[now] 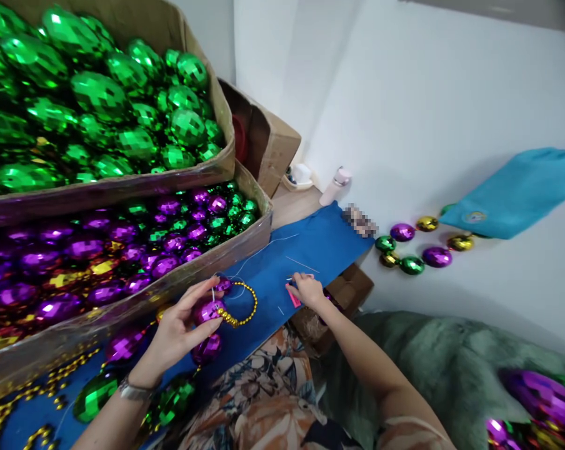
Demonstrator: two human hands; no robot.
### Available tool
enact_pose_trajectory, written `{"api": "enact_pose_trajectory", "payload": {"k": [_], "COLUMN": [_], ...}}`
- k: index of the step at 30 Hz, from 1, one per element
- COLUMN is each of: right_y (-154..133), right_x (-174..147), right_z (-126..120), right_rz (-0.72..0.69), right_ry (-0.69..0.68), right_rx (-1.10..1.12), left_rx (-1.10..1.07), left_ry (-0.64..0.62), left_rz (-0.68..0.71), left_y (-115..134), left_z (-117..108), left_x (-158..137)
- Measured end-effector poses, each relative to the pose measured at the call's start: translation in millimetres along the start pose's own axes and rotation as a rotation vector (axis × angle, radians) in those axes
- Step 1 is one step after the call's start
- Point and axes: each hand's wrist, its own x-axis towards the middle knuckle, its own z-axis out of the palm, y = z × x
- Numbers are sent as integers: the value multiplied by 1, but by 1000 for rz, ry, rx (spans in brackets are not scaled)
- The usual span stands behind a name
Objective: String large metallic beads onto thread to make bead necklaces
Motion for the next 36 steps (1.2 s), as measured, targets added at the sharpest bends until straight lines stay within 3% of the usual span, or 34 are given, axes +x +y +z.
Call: {"api": "enact_pose_trajectory", "payload": {"k": [4, 7, 10, 13, 16, 26, 36], "right_y": [-14, -35, -63, -90, -109, -138, -139], "right_x": [-8, -13, -25, -42, -53, -55, -56], "right_z": [3, -9, -34, -64, -88, -97, -94], "right_rz": [-74, -238, -433, -640, -757, -828, -833], "right_ry": [-76, -72, -98, -221, -205, 89, 222], "right_rx": [57, 169, 333, 597, 635, 300, 120], "left_rx": [-19, -48, -69, -75, -74, -28, -22], "left_ry": [-15, -34, -48, -62, -65, -70, -63], "left_rz": [-15, -9, 3, 28, 54, 68, 71], "left_y": [1, 2, 4, 6, 7, 3, 8], "left_z": [2, 4, 5, 6, 6, 5, 7], "left_x": [0, 1, 2, 2, 2, -2, 1]}}
